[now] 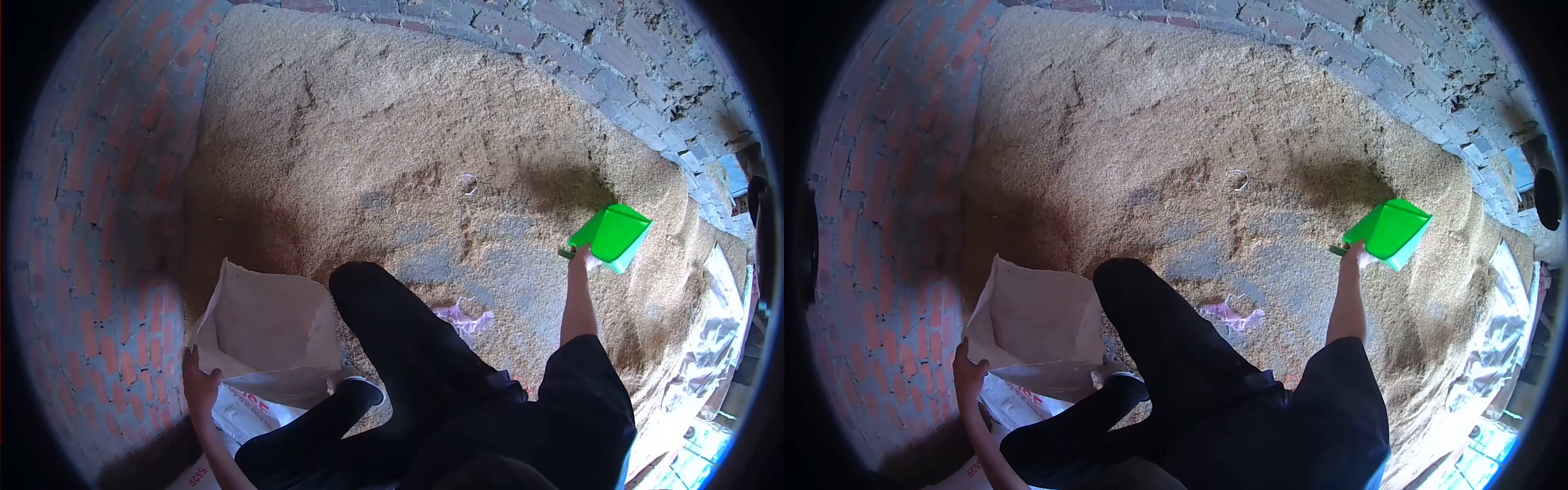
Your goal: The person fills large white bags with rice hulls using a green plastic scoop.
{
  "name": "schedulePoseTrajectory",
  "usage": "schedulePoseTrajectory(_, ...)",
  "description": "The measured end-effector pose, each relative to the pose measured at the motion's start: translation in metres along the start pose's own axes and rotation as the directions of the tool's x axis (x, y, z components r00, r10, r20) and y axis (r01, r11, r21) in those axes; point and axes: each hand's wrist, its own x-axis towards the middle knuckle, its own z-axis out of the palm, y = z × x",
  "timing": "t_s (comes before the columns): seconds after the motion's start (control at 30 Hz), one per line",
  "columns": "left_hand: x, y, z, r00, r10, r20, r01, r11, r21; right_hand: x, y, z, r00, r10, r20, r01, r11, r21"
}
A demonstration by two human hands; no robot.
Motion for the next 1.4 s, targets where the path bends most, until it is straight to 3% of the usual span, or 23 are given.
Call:
schedulePoseTrajectory(0.07, 0.004, -0.013, 0.006, 0.996, 0.079, -0.041, -0.078, 0.997, 0.02, 0.007, 0.012, 0.009, 0.956, 0.007, 0.292, -0.045, 0.991, 0.123)
schedulePoseTrajectory(0.13, 0.002, -0.008, 0.003, 0.995, 0.1, -0.031, -0.099, 0.995, 0.016, -0.021, 0.005, 0.029, 0.981, 0.15, 0.122, -0.142, 0.988, -0.066)
schedulePoseTrajectory(0.17, 0.001, -0.005, 0.002, 0.992, 0.122, -0.024, -0.122, 0.992, 0.012, -0.023, 0.016, 0.037, 0.988, 0.108, 0.109, -0.078, 0.966, -0.247)
schedulePoseTrajectory(0.2, 0.001, -0.004, 0.001, 0.992, 0.123, -0.028, -0.123, 0.992, 0.01, -0.027, 0.021, 0.042, 0.976, 0.096, 0.195, -0.003, 0.902, -0.432)
schedulePoseTrajectory(0.3, 0.001, 0.001, -0.001, 0.986, 0.156, -0.051, -0.155, 0.988, 0.028, -0.057, 0.027, 0.054, 0.973, 0.128, 0.193, -0.051, 0.932, -0.359)
schedulePoseTrajectory(0.37, 0.001, 0.008, -0.002, 0.986, 0.164, -0.021, -0.164, 0.986, 0.005, -0.079, 0.02, 0.063, 0.941, 0.223, 0.254, -0.25, 0.965, 0.076)
schedulePoseTrajectory(0.4, 0.009, 0.002, 0.002, 0.986, 0.164, -0.035, -0.164, 0.986, -0.005, -0.092, 0.013, 0.061, 0.907, 0.234, 0.349, -0.288, 0.951, 0.112)
schedulePoseTrajectory(0.47, 0.027, -0.018, 0.015, 0.969, 0.215, -0.122, -0.195, 0.968, 0.157, -0.113, 0.012, 0.067, 0.887, 0.203, 0.416, -0.254, 0.965, 0.07)
schedulePoseTrajectory(0.6, 0.031, 0.022, 0.004, 0.993, 0.117, -0.03, -0.114, 0.99, 0.085, -0.15, 0.025, 0.067, 0.806, 0.221, 0.55, -0.279, 0.96, 0.024)
schedulePoseTrajectory(0.67, 0.043, 0.022, 0.011, 0.994, 0.109, -0.001, -0.108, 0.986, 0.126, -0.181, 0.014, 0.059, 0.706, 0.106, 0.7, -0.038, 0.993, -0.112)
schedulePoseTrajectory(0.7, 0.046, 0.026, 0.012, 0.996, 0.093, -0.007, -0.091, 0.988, 0.123, -0.2, -0.006, 0.05, 0.702, 0.08, 0.708, 0.076, 0.98, -0.185)
schedulePoseTrajectory(0.73, 0.048, 0.032, 0.012, 0.995, 0.103, -0.006, -0.101, 0.982, 0.158, -0.207, -0.023, 0.045, 0.685, 0.08, 0.724, 0.08, 0.979, -0.185)
schedulePoseTrajectory(0.8, 0.06, 0.03, 0.014, 0.995, 0.095, -0.038, -0.085, 0.973, 0.216, -0.224, -0.038, 0.041, 0.601, -0.025, 0.799, 0.394, 0.879, -0.269)
schedulePoseTrajectory(0.83, 0.067, 0.022, 0.018, 0.995, 0.075, -0.066, -0.057, 0.969, 0.24, -0.215, -0.018, 0.047, 0.561, -0.207, 0.801, 0.548, 0.818, -0.173)
schedulePoseTrajectory(0.87, 0.074, 0.015, 0.022, 0.995, 0.059, -0.085, -0.037, 0.969, 0.246, -0.214, -0.015, 0.049, 0.436, -0.435, 0.788, 0.786, 0.61, -0.099)
schedulePoseTrajectory(0.9, 0.077, 0.006, 0.02, 0.994, 0.04, -0.1, -0.013, 0.966, 0.257, -0.206, -0.006, 0.055, 0.518, -0.258, 0.816, 0.635, 0.755, -0.165)
schedulePoseTrajectory(0.93, 0.076, 0.007, 0.013, 0.996, -0.039, -0.078, 0.054, 0.978, 0.199, -0.22, -0.031, 0.047, 0.476, -0.213, 0.853, 0.614, 0.775, -0.149)
schedulePoseTrajectory(1.0, 0.075, 0.009, 0.006, 0.988, -0.121, -0.091, 0.133, 0.982, 0.137, -0.248, -0.073, 0.039, 0.502, -0.158, 0.851, 0.576, 0.794, -0.193)
schedulePoseTrajectory(1.07, 0.071, 0.017, 0.002, 0.983, -0.14, -0.116, 0.154, 0.98, 0.128, -0.255, -0.083, 0.039, 0.468, -0.168, 0.868, 0.581, 0.798, -0.159)
schedulePoseTrajectory(1.17, 0.064, 0.03, -0.009, 0.971, -0.238, 0.006, 0.237, 0.968, 0.083, -0.255, -0.085, 0.037, 0.431, -0.239, 0.87, 0.613, 0.785, -0.088)
schedulePoseTrajectory(1.23, 0.065, 0.019, -0.004, 0.986, -0.15, -0.067, 0.157, 0.98, 0.121, -0.257, -0.083, 0.039, 0.397, -0.317, 0.861, 0.698, 0.713, -0.06)
schedulePoseTrajectory(1.33, 0.065, 0.009, -0.004, 0.983, -0.162, -0.087, 0.171, 0.979, 0.109, -0.274, -0.095, 0.032, 0.341, -0.202, 0.918, 0.671, 0.736, -0.088)
schedulePoseTrajectory(1.4, 0.066, 0.002, -0.011, 0.978, -0.19, -0.083, 0.196, 0.978, 0.071, -0.284, -0.09, 0.037, 0.3, -0.22, 0.928, 0.696, 0.716, -0.055)
